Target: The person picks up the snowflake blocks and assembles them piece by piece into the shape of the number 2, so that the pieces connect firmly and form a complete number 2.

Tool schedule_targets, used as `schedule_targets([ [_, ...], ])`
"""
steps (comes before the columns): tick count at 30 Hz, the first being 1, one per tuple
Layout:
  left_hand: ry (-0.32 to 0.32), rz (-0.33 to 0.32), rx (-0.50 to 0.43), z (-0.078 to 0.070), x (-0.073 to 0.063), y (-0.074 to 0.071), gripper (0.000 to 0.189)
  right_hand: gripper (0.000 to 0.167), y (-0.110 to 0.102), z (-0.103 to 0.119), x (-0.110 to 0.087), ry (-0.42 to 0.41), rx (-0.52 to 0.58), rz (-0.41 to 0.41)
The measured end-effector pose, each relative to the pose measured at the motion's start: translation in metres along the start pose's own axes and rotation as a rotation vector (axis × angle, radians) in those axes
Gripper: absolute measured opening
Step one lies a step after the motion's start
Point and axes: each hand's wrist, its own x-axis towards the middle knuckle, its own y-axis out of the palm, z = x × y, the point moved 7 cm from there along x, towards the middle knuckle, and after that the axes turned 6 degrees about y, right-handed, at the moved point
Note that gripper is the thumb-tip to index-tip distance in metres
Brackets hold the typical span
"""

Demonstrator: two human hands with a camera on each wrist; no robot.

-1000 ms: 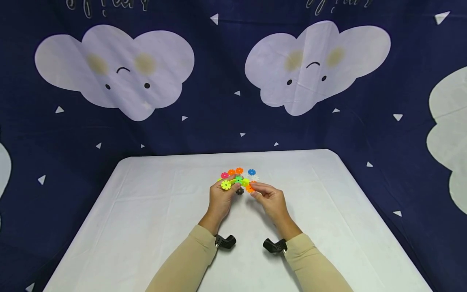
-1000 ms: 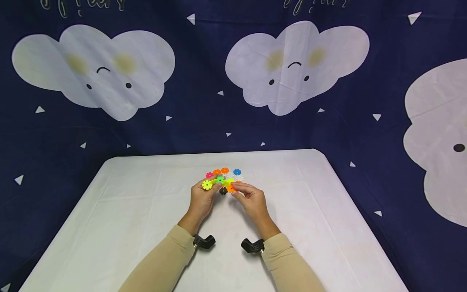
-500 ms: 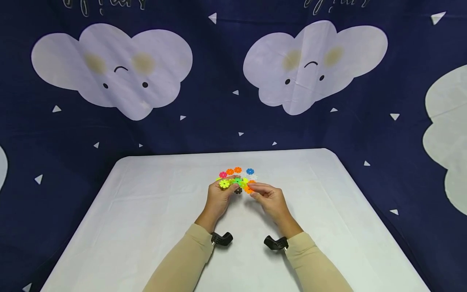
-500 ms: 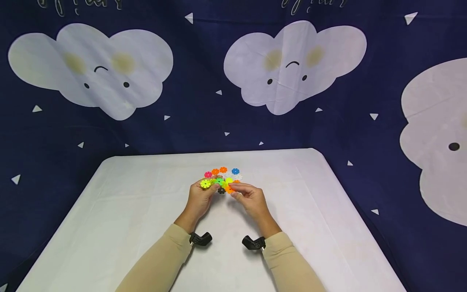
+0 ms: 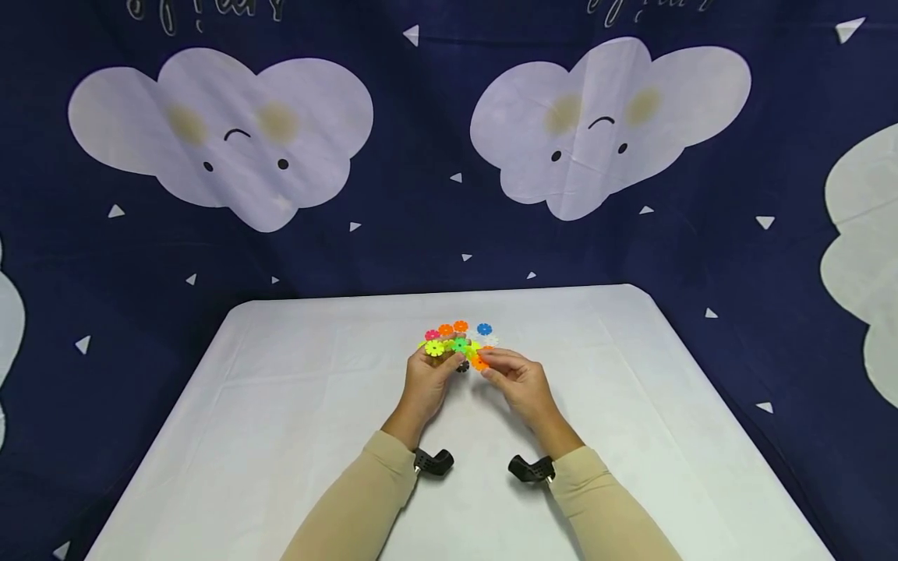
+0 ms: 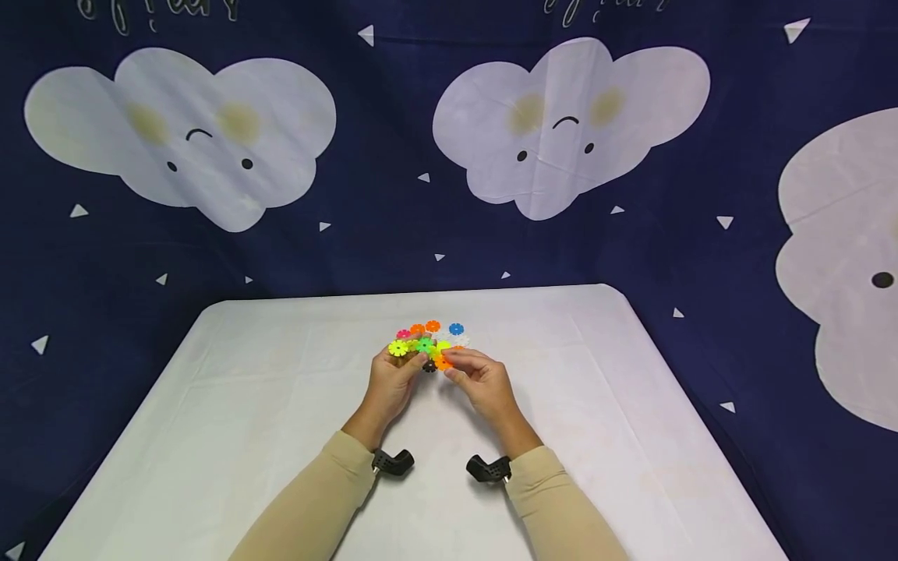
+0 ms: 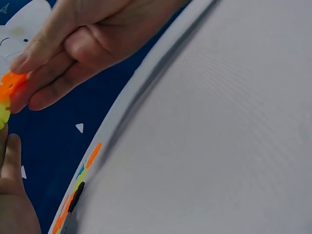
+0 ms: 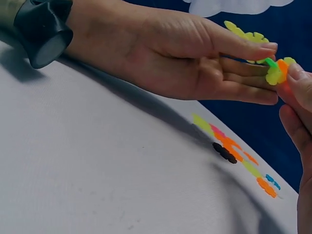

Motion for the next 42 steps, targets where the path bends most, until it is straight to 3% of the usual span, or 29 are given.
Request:
schedule_targets([
  [4,-0.021,0.042,-0.058,0.004,-0.002,0.006,0.043,0.027,0.000,0.000,0.000,-0.039,0.011,0.001],
  [11,-0.098,0.172,-0.167,0.009,-0.005,0.017,0.061,0.026,0.003,0.002,0.001,-0.064,0.034,-0.007],
  [17,-0.169,0.242,-0.132,0.012,-0.008,0.019,0.043,0.027,0.008,0.004,0.001,-0.082,0.048,0.001],
  [23,-0.126,0.289,-0.092,0.010,-0.007,0.022,0.039,0.027,0.007,0.005,-0.001,-0.077,0.053,-0.042],
  [26,-0.106,0.292,-0.050,0.008,-0.005,0.021,0.038,0.024,0.005,0.004,0.000,-0.074,0.047,-0.074],
  [30,-0.085,0.246,0.011,0.007,-0.002,0.018,0.029,0.022,0.004,0.004,0.002,-0.071,0.021,-0.114],
  [36,-0.042,0.187,-0.024,0.004,0.000,0.014,0.023,0.021,0.001,0.005,0.004,-0.080,-0.032,-0.150],
  [39,-0.038,0.171,-0.036,0.004,-0.001,0.013,0.024,0.020,-0.003,0.003,0.005,-0.050,-0.139,-0.191],
  [42,-0.068,0.129,-0.040,0.005,-0.002,0.011,0.022,0.021,-0.009,0.000,0.005,0.004,-0.314,-0.241],
])
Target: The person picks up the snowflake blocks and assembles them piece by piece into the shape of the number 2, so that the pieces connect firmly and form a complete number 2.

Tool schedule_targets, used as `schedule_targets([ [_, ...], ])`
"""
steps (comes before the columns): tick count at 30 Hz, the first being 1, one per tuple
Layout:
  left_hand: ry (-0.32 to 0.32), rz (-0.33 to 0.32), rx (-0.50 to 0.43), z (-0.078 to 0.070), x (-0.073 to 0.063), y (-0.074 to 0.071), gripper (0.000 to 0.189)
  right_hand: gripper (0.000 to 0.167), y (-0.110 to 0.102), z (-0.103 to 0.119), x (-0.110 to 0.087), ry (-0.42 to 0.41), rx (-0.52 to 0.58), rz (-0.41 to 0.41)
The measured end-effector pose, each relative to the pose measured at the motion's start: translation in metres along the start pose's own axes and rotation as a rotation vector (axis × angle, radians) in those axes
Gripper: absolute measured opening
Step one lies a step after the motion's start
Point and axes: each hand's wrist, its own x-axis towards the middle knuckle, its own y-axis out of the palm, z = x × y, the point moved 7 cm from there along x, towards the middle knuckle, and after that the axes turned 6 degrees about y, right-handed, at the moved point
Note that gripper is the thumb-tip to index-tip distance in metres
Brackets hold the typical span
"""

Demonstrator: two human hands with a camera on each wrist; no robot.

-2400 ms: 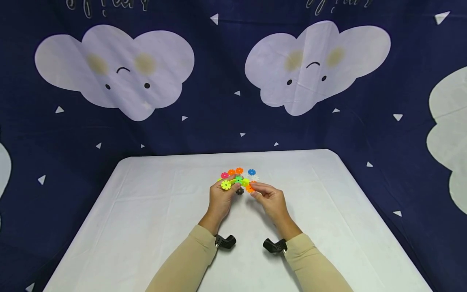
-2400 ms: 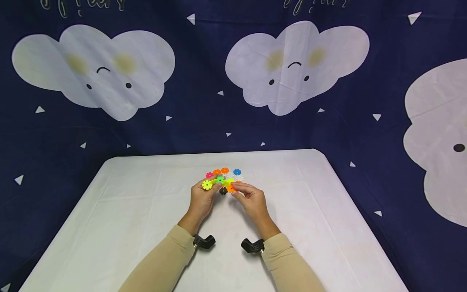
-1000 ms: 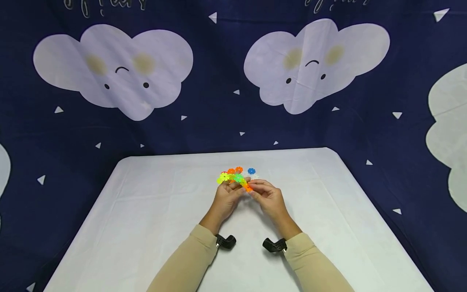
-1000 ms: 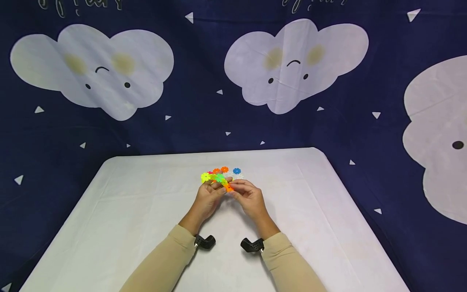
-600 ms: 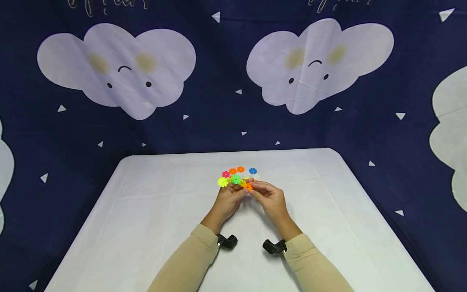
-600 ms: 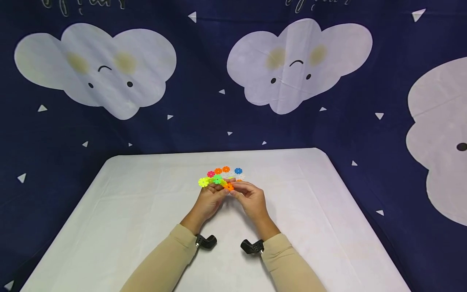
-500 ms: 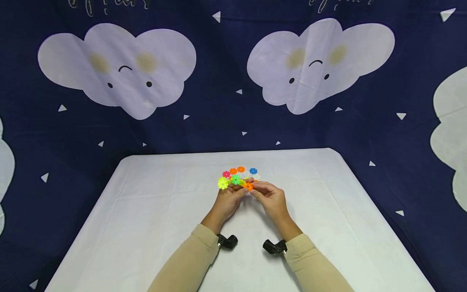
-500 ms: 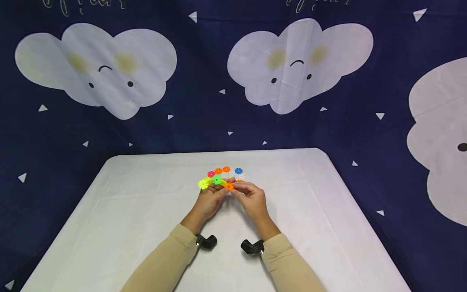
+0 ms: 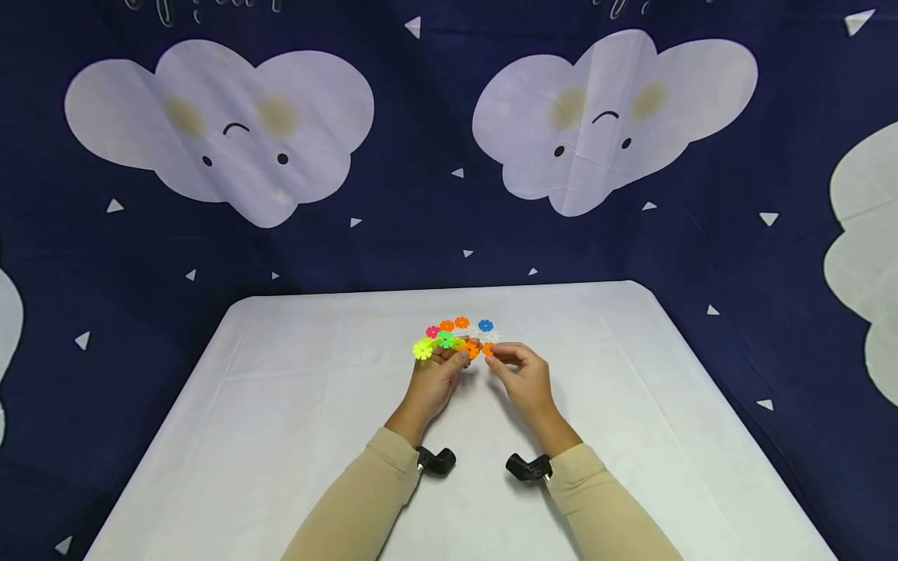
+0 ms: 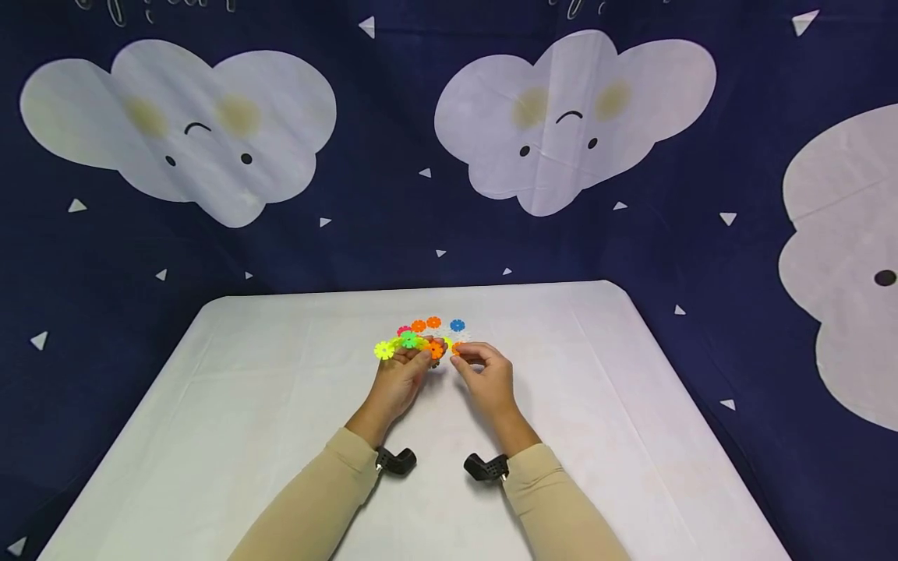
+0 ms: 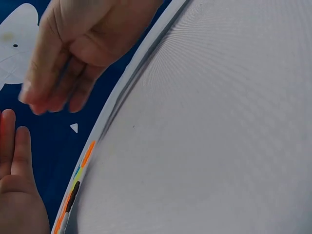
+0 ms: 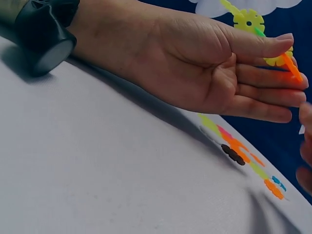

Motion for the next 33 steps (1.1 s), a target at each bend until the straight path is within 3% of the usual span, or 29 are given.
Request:
schedule_targets([
  [3,-0.044,-0.053,-0.022,0.002,-0.001,-0.003,0.020,0.027,-0.002,-0.005,0.005,0.057,-0.198,-0.011],
  [7,-0.088,-0.076,-0.046,0.004,-0.001,-0.004,0.027,0.037,0.001,-0.019,0.012,0.151,-0.410,0.045],
  [12,-0.092,-0.060,-0.062,0.005,-0.001,-0.005,0.040,0.037,0.007,-0.031,0.020,0.168,-0.550,0.064],
  [16,-0.076,-0.066,-0.050,0.002,-0.001,-0.005,0.039,0.032,0.011,-0.034,0.027,0.145,-0.577,0.032],
  [23,-0.067,-0.084,-0.023,-0.003,-0.004,-0.006,0.017,0.027,0.019,-0.036,0.034,0.126,-0.597,0.029],
  [28,-0.068,-0.092,-0.029,-0.002,-0.005,-0.007,0.021,0.026,0.019,-0.035,0.031,0.140,-0.523,0.037],
  [33,-0.043,-0.097,-0.009,-0.004,-0.003,-0.008,0.026,0.026,0.014,-0.026,0.025,0.097,-0.429,0.013],
])
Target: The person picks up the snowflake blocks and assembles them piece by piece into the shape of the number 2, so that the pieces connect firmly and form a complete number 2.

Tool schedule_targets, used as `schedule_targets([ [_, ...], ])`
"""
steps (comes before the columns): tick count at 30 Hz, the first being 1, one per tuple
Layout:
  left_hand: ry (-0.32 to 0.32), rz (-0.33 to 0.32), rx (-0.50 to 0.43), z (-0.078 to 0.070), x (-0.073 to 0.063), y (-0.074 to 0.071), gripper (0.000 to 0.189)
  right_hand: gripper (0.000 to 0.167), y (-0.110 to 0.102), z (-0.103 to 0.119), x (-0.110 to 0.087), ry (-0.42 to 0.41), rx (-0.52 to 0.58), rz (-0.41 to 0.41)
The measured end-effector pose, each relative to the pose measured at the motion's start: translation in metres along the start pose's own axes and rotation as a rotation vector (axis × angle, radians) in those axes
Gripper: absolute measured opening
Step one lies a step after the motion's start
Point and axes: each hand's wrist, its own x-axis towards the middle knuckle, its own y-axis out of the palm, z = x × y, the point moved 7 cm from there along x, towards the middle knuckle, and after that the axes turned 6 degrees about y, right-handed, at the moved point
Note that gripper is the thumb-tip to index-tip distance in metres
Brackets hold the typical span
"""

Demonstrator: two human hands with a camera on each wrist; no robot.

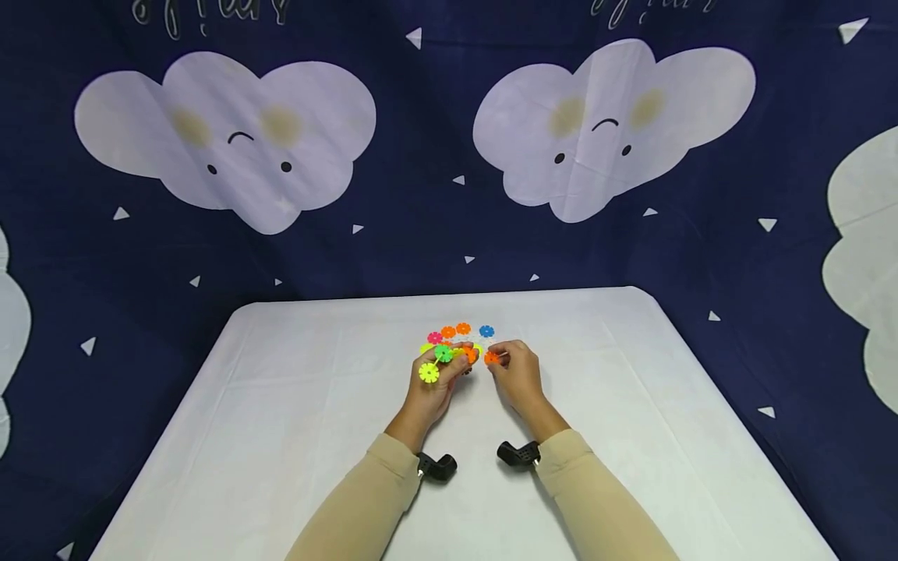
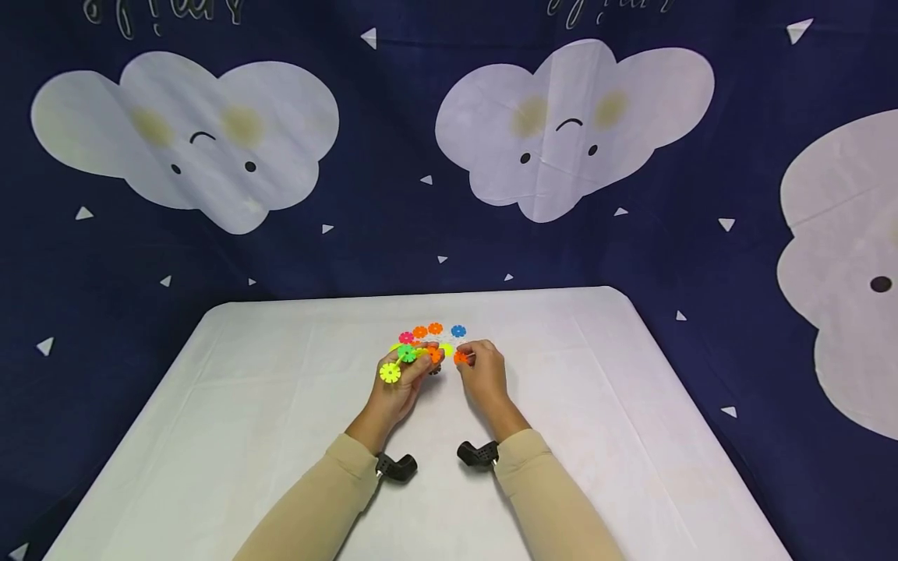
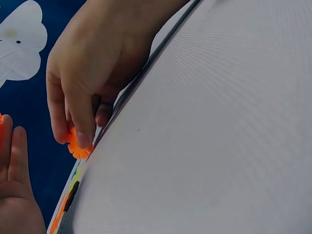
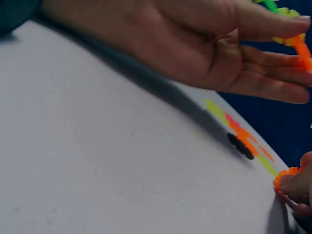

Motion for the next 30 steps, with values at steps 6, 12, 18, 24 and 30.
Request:
schedule_targets([
  [6,0.032,-0.006,0.016,-0.001,0.001,-0.001,0.030,0.030,-0.005,0.006,-0.009,-0.014,0.158,0.052],
  [12,0.047,-0.053,0.003,-0.002,0.002,-0.004,0.032,0.037,-0.008,0.019,-0.017,-0.063,0.304,0.099],
  [18,0.045,-0.100,-0.019,-0.002,0.003,-0.007,0.029,0.033,-0.012,0.030,-0.024,-0.145,0.398,0.094],
  [24,0.036,-0.097,-0.021,0.000,0.004,-0.008,0.038,0.027,-0.012,0.035,-0.027,-0.190,0.454,0.092],
  [30,0.045,-0.083,-0.001,-0.001,0.003,-0.008,0.038,0.027,-0.018,0.047,-0.032,-0.210,0.433,0.051],
])
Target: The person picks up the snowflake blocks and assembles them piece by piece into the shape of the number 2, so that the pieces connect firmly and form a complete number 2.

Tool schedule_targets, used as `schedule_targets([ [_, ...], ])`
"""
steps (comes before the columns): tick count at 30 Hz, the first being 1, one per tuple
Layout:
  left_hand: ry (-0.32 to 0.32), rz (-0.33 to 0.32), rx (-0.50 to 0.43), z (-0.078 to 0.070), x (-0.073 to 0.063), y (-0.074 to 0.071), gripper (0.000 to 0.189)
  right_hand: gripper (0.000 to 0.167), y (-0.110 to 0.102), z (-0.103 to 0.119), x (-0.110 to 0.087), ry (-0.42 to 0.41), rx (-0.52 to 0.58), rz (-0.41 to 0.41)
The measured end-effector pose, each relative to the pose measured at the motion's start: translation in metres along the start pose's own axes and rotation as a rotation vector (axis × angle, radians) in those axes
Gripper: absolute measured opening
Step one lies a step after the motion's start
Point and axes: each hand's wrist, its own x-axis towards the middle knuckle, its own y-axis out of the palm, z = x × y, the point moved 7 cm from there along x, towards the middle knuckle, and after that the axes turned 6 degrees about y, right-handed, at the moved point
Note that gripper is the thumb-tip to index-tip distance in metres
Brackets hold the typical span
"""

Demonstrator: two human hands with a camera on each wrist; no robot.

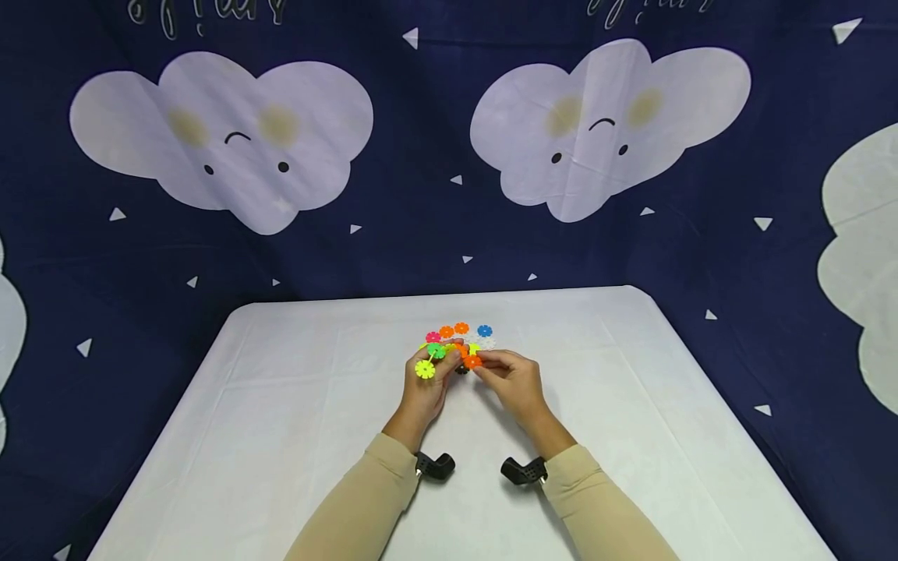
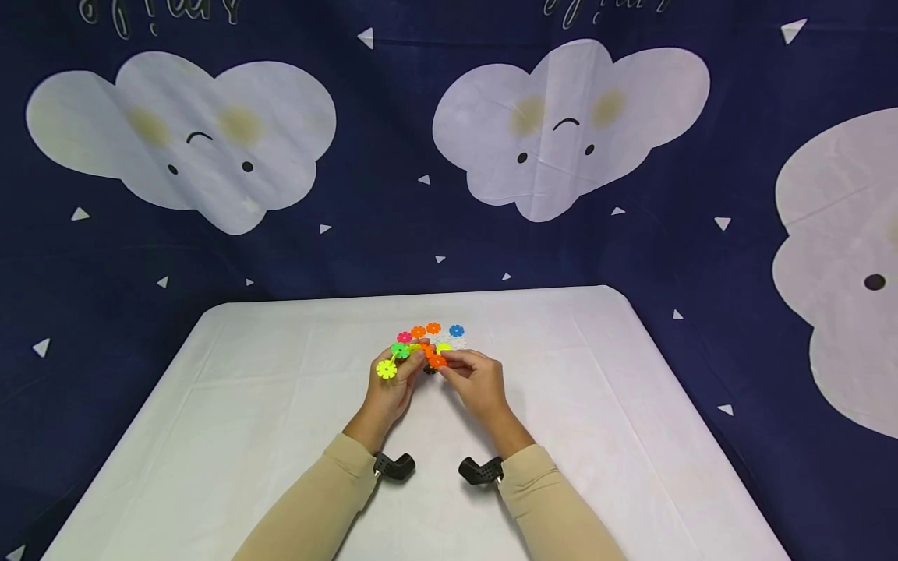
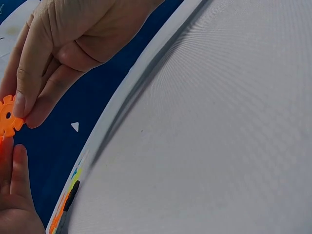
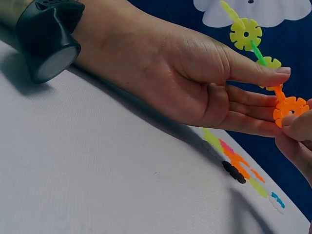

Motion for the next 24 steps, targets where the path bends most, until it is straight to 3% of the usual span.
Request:
schedule_targets([
  [5,-0.006,-0.004,-0.005,0.000,0.000,0.001,0.043,0.023,-0.003,0.023,-0.003,-0.041,0.013,-0.022],
  [12,0.001,0.017,0.014,-0.001,-0.001,0.003,0.037,0.027,-0.001,0.030,-0.004,-0.107,0.003,-0.005],
  [24,-0.073,0.003,-0.015,0.003,0.000,0.001,0.042,0.033,0.003,0.038,-0.009,-0.339,-0.056,-0.006],
])
